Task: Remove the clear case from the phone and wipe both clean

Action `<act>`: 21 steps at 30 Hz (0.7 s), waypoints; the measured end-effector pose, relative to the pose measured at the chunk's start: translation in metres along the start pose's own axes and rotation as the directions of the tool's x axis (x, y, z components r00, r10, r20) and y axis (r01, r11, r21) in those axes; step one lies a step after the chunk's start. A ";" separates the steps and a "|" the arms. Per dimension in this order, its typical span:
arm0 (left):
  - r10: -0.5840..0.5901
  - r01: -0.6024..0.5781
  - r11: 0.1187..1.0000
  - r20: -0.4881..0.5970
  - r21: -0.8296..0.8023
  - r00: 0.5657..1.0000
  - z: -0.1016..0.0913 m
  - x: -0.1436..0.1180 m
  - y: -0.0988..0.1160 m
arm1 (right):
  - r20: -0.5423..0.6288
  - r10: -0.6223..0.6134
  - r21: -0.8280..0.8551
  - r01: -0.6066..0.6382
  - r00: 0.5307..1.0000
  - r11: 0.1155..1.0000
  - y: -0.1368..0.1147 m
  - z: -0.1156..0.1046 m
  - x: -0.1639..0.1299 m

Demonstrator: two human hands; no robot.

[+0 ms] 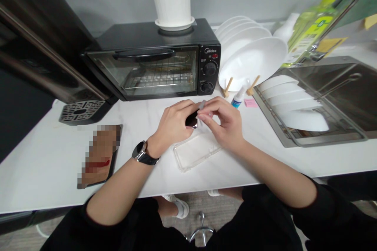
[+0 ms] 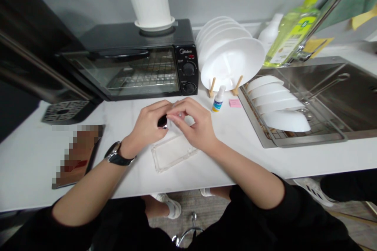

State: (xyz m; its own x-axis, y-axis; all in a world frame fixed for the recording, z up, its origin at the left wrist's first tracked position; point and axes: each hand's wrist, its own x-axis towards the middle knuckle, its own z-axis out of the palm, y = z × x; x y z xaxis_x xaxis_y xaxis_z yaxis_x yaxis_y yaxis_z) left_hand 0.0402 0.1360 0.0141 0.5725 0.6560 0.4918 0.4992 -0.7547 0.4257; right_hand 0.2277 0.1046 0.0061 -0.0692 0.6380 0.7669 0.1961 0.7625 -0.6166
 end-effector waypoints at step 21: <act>-0.017 0.017 0.999 0.008 -0.032 1.000 0.001 -0.001 -0.001 | 0.184 -0.192 0.061 0.184 0.964 0.981 -0.011 0.005 -0.004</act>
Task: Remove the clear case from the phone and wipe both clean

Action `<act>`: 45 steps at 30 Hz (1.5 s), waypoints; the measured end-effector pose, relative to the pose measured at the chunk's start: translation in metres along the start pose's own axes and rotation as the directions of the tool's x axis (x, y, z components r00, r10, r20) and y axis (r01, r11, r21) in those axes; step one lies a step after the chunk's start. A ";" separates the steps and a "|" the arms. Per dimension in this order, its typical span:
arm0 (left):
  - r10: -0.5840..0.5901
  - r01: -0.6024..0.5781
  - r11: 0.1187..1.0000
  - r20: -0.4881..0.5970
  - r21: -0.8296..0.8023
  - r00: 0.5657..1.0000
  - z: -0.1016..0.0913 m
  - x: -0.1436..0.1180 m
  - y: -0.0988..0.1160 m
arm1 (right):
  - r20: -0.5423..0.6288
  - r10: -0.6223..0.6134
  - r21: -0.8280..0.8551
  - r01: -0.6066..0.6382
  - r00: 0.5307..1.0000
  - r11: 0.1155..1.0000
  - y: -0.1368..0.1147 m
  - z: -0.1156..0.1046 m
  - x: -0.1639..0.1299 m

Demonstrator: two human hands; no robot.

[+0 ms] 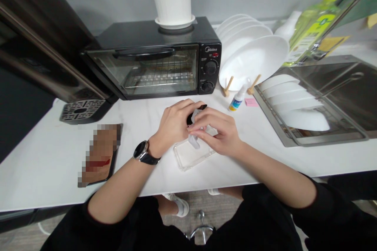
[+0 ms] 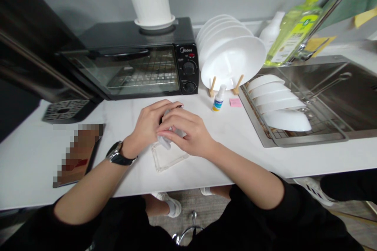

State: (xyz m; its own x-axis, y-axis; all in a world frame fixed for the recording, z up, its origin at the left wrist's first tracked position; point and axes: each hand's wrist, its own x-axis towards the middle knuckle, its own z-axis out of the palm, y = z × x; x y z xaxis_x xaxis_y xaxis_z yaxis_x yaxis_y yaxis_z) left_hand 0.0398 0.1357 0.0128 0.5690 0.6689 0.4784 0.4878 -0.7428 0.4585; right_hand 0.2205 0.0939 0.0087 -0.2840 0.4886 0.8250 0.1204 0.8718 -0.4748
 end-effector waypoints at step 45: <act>0.093 -0.090 0.994 -0.047 0.059 0.995 0.004 -0.001 -0.001 | -0.237 0.354 0.100 -0.340 0.905 0.935 0.021 -0.013 0.004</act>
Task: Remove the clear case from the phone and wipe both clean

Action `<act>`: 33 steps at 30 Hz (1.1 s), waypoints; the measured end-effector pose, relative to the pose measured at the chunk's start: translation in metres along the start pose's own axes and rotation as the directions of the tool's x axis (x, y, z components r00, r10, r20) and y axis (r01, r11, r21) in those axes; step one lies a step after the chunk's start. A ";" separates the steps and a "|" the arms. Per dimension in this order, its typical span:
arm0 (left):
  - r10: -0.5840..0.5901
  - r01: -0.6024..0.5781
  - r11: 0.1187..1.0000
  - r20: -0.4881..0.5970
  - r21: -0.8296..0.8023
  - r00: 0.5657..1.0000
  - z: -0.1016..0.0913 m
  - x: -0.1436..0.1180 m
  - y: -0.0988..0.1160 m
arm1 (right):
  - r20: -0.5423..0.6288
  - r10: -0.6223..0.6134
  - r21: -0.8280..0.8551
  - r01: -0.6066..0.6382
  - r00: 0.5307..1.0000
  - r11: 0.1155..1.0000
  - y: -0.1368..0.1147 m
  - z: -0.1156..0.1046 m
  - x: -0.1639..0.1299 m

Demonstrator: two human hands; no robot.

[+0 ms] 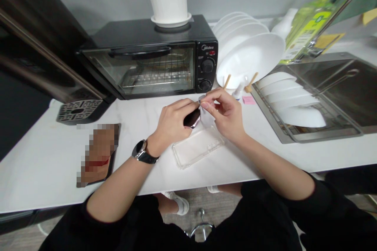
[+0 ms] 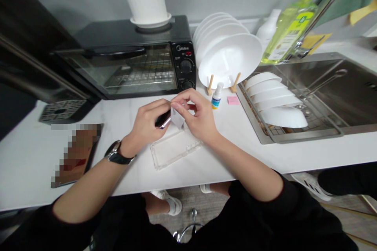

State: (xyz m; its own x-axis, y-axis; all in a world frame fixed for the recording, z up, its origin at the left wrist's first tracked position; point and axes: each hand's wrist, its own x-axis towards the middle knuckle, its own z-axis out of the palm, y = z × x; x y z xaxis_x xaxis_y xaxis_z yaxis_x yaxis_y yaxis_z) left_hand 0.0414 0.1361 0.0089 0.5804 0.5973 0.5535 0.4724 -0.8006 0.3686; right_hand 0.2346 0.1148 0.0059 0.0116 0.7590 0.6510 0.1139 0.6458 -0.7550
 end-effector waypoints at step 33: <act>-0.021 0.069 0.970 0.200 -0.235 0.980 -0.016 0.008 -0.005 | 0.336 -0.483 -0.240 0.570 0.808 0.786 0.004 -0.013 0.006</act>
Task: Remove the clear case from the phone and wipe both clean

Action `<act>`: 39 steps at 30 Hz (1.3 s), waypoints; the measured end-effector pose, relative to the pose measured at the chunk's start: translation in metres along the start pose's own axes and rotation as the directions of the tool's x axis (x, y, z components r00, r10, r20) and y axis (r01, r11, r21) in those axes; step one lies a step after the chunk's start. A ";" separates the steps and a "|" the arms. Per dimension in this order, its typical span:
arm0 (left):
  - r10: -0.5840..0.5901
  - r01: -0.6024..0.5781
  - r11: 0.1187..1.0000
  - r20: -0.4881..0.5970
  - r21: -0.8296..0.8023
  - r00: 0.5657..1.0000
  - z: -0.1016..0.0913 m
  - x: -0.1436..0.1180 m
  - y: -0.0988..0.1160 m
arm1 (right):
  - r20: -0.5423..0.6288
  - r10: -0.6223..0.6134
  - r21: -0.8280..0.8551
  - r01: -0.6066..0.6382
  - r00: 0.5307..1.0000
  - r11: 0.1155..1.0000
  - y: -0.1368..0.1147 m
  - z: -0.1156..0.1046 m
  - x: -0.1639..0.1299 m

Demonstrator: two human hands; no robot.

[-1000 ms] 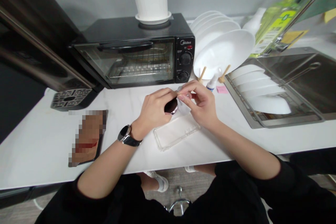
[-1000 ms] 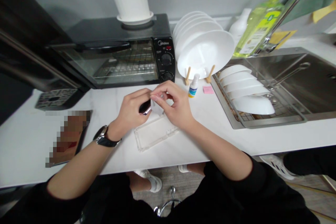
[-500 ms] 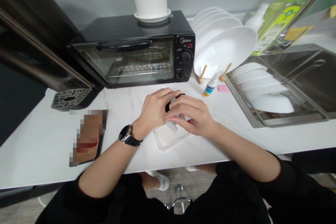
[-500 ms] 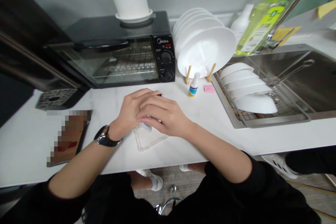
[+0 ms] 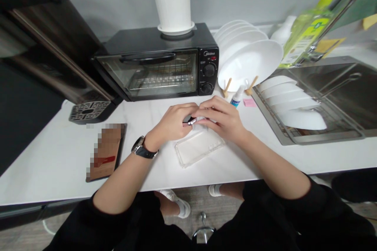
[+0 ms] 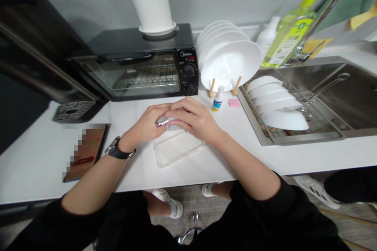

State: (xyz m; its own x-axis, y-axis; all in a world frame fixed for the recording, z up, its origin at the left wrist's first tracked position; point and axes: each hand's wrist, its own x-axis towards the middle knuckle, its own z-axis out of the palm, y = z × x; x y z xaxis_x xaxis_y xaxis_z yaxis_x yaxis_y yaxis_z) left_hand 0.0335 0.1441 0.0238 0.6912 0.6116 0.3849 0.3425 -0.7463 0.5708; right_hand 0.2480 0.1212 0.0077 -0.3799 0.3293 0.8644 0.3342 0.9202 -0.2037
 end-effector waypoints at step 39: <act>-0.357 0.325 0.830 0.015 -0.453 0.934 0.044 0.008 -0.032 | 0.132 0.033 0.201 -0.059 0.991 0.978 -0.013 0.026 -0.008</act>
State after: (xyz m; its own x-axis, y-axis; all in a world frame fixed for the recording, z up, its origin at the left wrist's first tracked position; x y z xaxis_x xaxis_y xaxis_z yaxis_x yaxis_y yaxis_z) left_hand 0.0564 0.1610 -0.0236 0.5326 0.8339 0.1449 0.2210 -0.3022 0.9273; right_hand 0.2238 0.1121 -0.0085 -0.4795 0.3846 0.7888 0.1760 0.9227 -0.3429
